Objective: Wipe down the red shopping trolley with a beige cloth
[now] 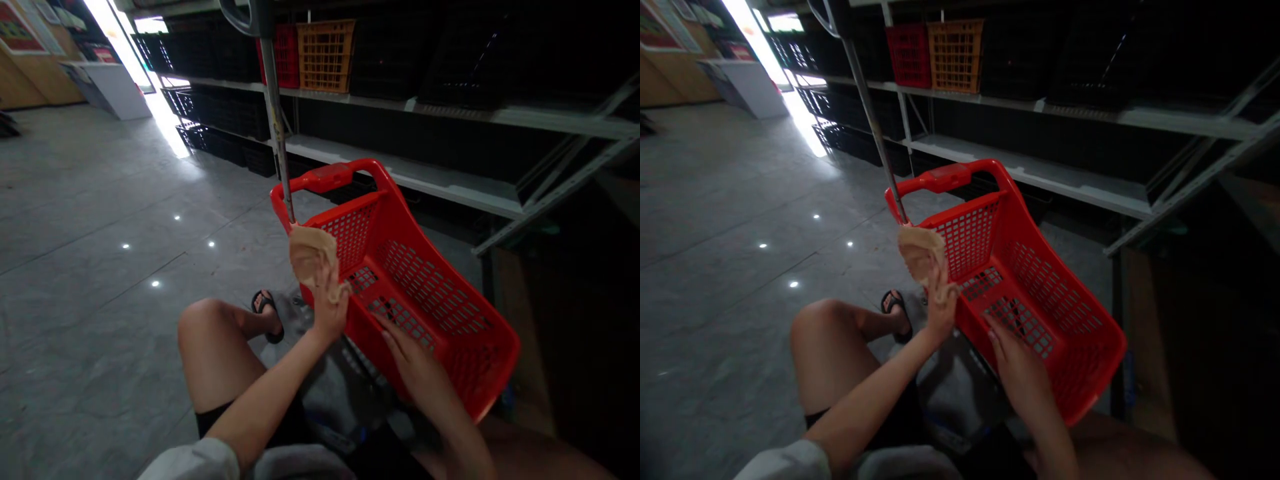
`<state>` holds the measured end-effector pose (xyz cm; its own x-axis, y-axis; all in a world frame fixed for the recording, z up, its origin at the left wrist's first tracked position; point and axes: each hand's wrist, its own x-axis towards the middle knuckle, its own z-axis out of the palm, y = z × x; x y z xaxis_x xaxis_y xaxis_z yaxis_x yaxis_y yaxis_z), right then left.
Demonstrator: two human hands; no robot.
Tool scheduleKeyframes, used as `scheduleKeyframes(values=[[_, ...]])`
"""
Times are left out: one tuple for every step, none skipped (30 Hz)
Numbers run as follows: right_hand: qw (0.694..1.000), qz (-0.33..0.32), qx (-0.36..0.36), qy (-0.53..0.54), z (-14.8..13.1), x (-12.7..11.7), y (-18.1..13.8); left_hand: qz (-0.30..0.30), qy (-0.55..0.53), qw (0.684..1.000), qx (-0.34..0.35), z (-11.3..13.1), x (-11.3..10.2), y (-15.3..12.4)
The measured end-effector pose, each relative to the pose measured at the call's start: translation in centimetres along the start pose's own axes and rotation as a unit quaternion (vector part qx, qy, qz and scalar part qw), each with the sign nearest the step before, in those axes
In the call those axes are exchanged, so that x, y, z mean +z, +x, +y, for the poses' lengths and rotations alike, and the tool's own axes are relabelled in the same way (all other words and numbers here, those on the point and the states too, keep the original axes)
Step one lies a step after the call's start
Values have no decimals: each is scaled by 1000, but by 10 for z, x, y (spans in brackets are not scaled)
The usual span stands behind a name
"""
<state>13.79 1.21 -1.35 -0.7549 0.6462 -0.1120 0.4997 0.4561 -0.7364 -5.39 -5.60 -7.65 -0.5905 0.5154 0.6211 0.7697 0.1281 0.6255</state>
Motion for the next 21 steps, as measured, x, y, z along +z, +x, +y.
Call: scheduleKeyframes(values=[[997, 34, 2, -65, -3, 5, -1, -53, 17, 997, 49, 4, 2, -24], [989, 67, 5, -132, -6, 9, -2, -98, 40, 988, 117, 8, 5, -44], [976, 98, 1, -196, -7, 12, -3, -129, 66, 973, 179, 10, 9, -59], [959, 127, -11, -253, -7, 14, -3, -142, 90, 957, 235, 10, 12, -66], [940, 155, -31, -303, -4, 14, -3, -142, 113, 943, 279, 9, 14, -63], [920, 179, -60, -342, 0, 14, -2, -135, 135, 932, 307, 5, 14, -52], [903, 198, -93, -369, 6, 12, 0, -124, 154, 926, 321, 0, 11, -32], [890, 214, -125, -383, 14, 9, 2, -125, 173, 920, 328, -7, 5, -7], [880, 228, -152, -389, 23, 5, 5, -126, 193, 918, 323, -15, -5, 21], [872, 240, -173, -389, 32, 1, 9, -128, 212, 917, 313, -23, -16, 50], [867, 252, -185, -387, 41, -3, 13, -145, 234, 911, 307, -29, -29, 76], [865, 264, -189, -384, 48, -8, 17, -167, 255, 902, 307, -35, -40, 98], [864, 274, -181, -381, 54, -11, 22, -176, 274, 896, 301, -38, -49, 114], [867, 278, -167, -378, 57, -14, 28, -176, 284, 894, 298, -38, -53, 124], [872, 276, -148, -375, 59, -16, 33, -172, 294, 894, 292, -34, -54, 128], [879, 271, -128, -370, 58, -17, 39, -161, 302, 896, 284, -28, -50, 125], [888, 265, -112, -360, 56, -17, 44, -151, 307, 898, 275, -19, -42, 118], [897, 258, -103, -344, 52, -17, 49, -148, 308, 901, 267, -7, -30, 108], [906, 254, -100, -323, 48, -16, 53, -154, 303, 904, 258, 7, -17, 97], [915, 254, -99, -298, 43, -14, 56, -175, 293, 906, 250, 22, -3, 85], [923, 258, -100, -269, 40, -13, 58, -206, 279, 905, 245, 37, 11, 76]])
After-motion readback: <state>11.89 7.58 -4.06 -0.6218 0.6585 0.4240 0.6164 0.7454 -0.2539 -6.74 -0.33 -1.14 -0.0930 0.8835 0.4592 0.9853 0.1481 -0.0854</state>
